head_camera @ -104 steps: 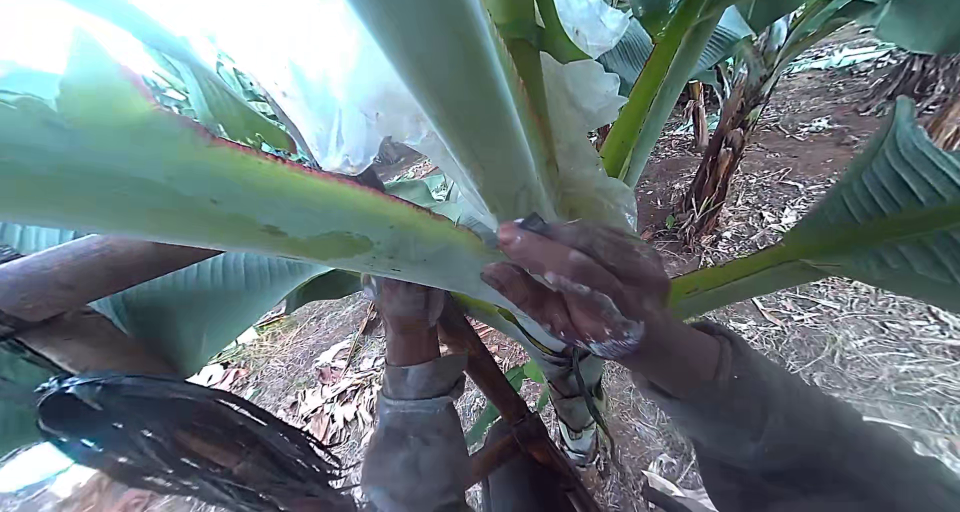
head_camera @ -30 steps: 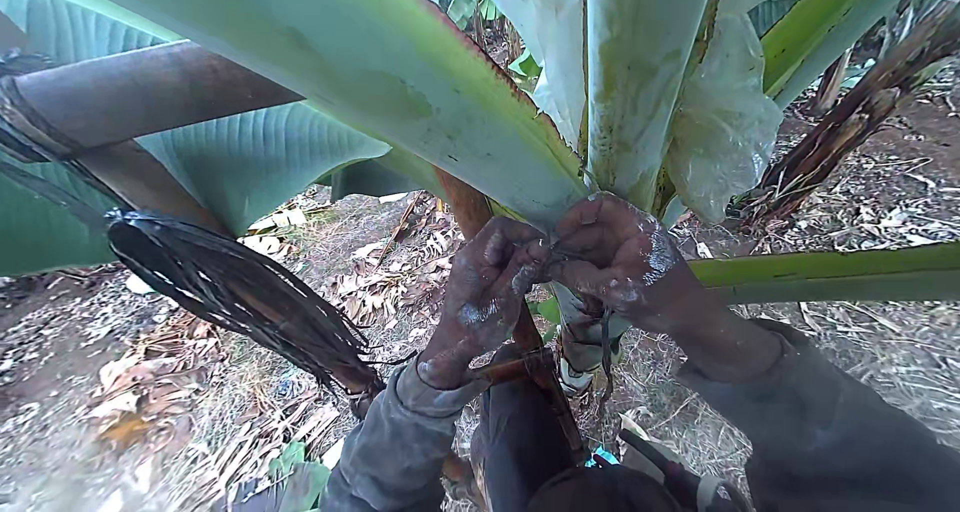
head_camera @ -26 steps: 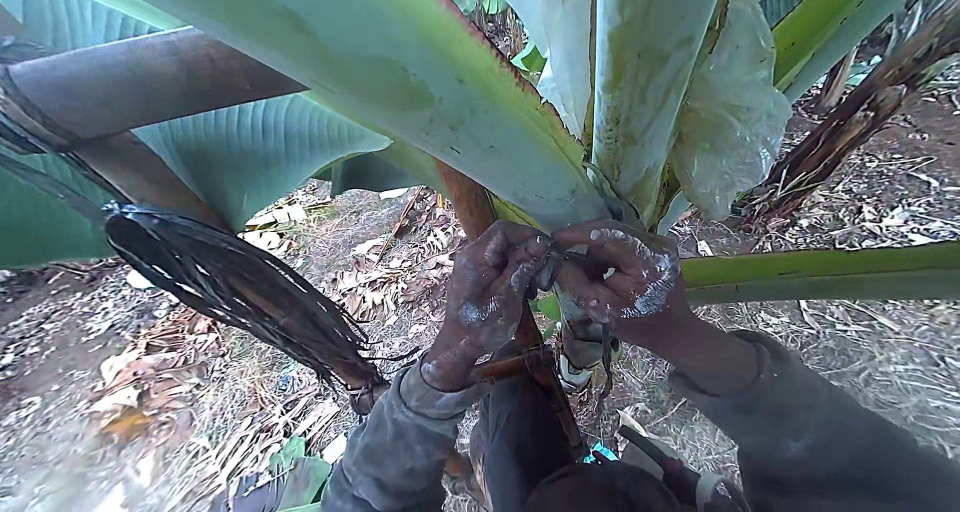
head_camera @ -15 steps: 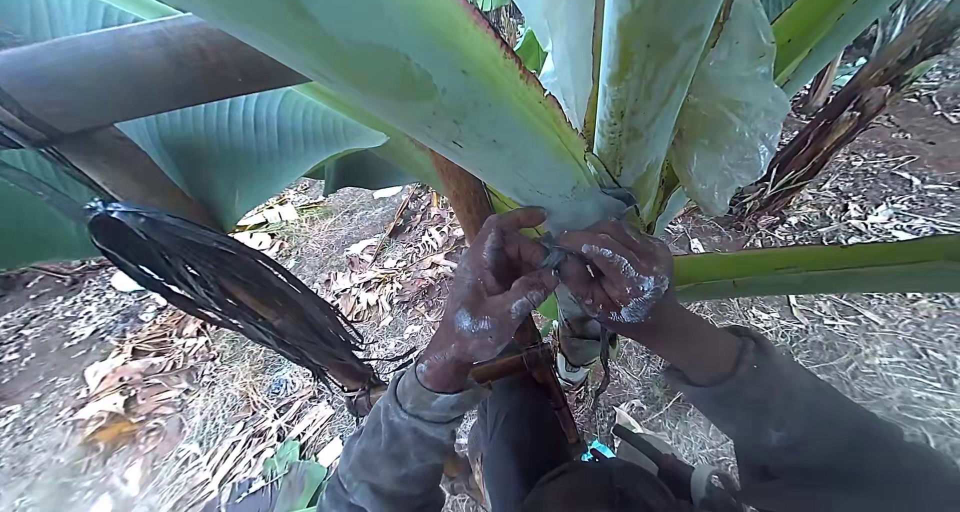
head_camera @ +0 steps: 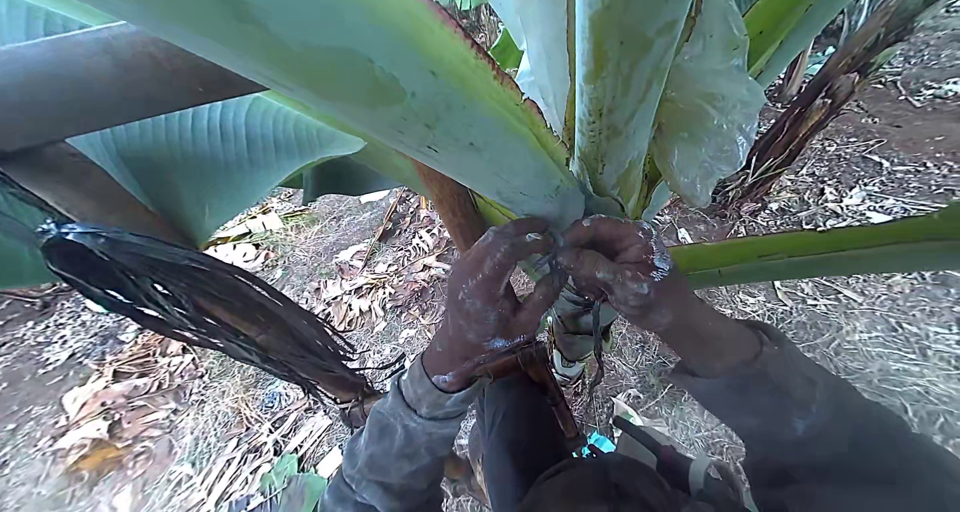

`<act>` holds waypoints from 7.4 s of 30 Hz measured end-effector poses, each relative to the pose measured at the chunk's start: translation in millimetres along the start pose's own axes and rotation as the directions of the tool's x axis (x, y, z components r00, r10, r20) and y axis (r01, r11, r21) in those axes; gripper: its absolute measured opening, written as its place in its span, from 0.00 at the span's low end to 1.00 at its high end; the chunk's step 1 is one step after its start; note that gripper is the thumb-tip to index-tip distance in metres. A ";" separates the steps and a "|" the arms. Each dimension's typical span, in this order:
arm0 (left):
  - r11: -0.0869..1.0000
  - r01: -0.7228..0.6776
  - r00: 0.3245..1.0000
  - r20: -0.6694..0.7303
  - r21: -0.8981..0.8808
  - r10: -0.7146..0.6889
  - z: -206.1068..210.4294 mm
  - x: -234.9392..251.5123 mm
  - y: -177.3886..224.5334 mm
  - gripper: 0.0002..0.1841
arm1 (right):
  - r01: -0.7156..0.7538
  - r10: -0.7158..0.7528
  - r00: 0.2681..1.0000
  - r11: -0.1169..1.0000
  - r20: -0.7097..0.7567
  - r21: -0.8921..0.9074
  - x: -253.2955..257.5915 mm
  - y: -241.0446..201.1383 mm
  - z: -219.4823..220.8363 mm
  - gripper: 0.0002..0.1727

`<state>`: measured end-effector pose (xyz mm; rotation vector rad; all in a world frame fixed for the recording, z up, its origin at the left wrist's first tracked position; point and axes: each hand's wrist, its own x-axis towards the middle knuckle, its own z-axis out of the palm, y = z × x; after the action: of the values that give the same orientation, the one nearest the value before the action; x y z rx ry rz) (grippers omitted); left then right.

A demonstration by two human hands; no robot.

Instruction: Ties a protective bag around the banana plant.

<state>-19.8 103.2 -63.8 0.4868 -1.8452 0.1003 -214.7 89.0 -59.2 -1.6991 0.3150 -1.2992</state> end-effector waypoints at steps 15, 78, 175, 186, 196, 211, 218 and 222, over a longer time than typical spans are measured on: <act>0.859 0.086 0.915 -0.301 -0.504 -0.268 -14.9 5.9 8.4 0.06 | 0.070 -0.063 0.993 0.995 0.098 -0.075 -19.0 -3.5 -8.4 0.09; 0.971 0.028 0.996 0.094 -0.238 -0.006 33.4 48.0 26.0 0.13 | 0.213 -0.221 0.955 0.975 0.198 0.062 -41.5 -6.2 -32.3 0.07; 0.870 0.425 0.905 0.135 -0.250 -0.403 153.7 7.8 30.6 0.31 | -0.158 -0.073 0.803 0.931 -0.591 -0.330 -8.6 -29.3 -89.4 0.06; 0.400 0.624 0.645 0.154 -0.672 -0.748 164.8 25.1 57.5 0.18 | -0.132 -0.100 0.836 0.918 -0.540 -0.375 -16.0 -26.0 -88.3 0.04; 0.071 0.657 0.466 0.330 -0.751 -0.821 179.7 31.2 59.4 0.24 | -0.182 -0.019 0.848 0.928 -0.530 -0.325 -17.1 -32.1 -97.0 0.08; 0.187 0.548 0.646 0.270 -0.815 -0.714 192.7 15.3 28.3 0.12 | -0.319 0.081 0.822 0.885 -0.564 -0.338 28.3 -62.4 -132.2 0.08; 0.066 0.463 0.666 0.298 -0.884 -0.684 194.9 20.5 21.4 0.12 | -0.447 0.367 0.797 0.892 -0.480 -0.060 -3.7 -51.5 -151.4 0.26; 0.100 0.430 0.709 0.267 -0.897 -0.653 195.9 18.9 19.4 0.12 | -0.298 0.246 0.726 0.954 -0.641 0.029 27.4 -62.1 -136.9 0.16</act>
<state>-206.7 55.3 -107.5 0.2639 -1.0729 -1.3769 -340.7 32.3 5.9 -1.1472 0.9937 -1.6207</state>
